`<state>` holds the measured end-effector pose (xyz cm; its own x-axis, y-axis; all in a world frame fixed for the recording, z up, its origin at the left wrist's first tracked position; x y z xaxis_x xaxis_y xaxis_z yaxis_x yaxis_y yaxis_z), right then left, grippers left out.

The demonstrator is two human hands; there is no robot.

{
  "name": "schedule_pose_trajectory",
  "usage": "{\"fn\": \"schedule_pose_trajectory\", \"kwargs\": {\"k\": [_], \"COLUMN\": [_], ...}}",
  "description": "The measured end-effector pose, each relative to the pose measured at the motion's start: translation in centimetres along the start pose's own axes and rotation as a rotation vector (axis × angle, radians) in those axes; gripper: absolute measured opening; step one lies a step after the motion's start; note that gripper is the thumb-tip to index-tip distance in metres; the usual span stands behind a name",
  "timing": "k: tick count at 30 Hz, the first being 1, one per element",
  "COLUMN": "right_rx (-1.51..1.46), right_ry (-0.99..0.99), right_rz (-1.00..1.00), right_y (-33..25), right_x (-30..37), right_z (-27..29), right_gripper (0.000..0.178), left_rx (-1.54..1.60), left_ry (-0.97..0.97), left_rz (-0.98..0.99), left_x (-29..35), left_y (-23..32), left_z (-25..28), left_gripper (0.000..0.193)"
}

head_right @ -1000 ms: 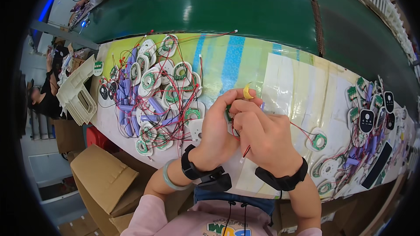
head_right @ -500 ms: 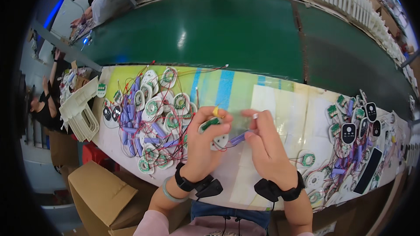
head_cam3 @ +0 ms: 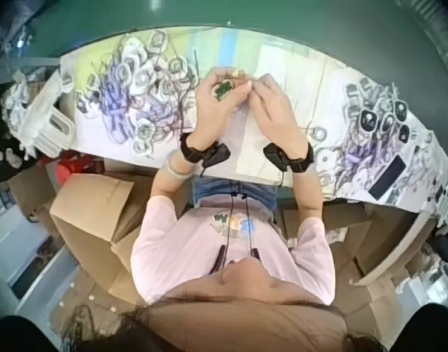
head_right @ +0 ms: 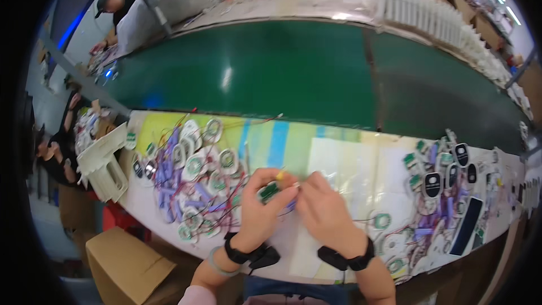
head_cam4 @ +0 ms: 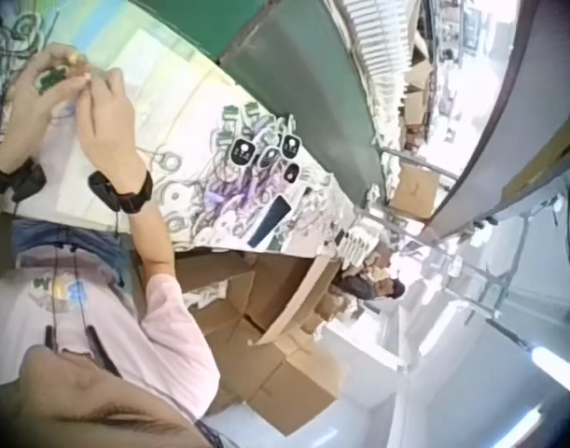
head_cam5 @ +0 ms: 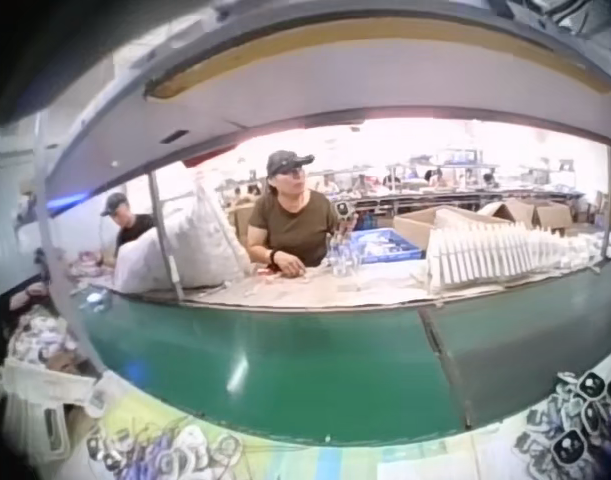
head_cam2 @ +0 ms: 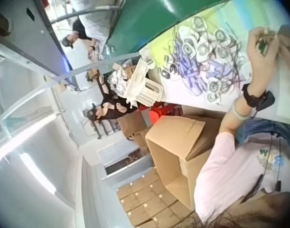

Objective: Assembling and inspecting small electronic components on a factory production line.

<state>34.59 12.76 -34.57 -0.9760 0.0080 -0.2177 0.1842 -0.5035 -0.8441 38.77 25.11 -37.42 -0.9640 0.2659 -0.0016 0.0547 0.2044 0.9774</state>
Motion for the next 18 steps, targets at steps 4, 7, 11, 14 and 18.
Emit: {"fn": "schedule_pose_trajectory", "kwargs": {"k": [4,7,11,14,18], "right_rx": [0.049,-0.178,-0.221,-0.109,-0.178], "right_ry": [0.025,0.259,0.318,0.299,0.380], "right_rz": [0.120,0.098,0.017,0.055,0.052], "right_y": [1.7,1.2,1.2,-0.1,-0.3], "right_x": [0.8,0.4,1.0,0.9,1.1], "right_z": [-1.5,-2.4,-0.7,0.7,1.7], "right_gripper": [0.025,0.029,0.023,0.019,0.015], "left_rx": [-0.155,-0.234,-0.621,-0.582,-0.600], "left_ry": [0.096,0.169,-0.012,-0.048,-0.061], "left_rz": [0.032,-0.040,-0.316,-0.327,-0.341], "left_x": [-0.2,0.2,1.2,0.8,0.6], "left_y": [0.6,0.9,1.0,0.2,0.0], "left_z": [-0.2,1.9,2.2,1.5,1.3], "left_gripper": [0.019,0.014,0.027,0.028,0.028]}}
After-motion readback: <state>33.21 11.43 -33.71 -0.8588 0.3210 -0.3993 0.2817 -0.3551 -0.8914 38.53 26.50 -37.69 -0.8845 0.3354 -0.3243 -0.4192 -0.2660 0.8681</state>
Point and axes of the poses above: each hand's wrist, its own x-axis away from the middle knuckle, its own z-axis out of the back of the hand, y = z × x, the point moved 5 cm from there along -x, towards the middle knuckle, and after that the axes turned 1 degree about y, right-handed, at the moved point
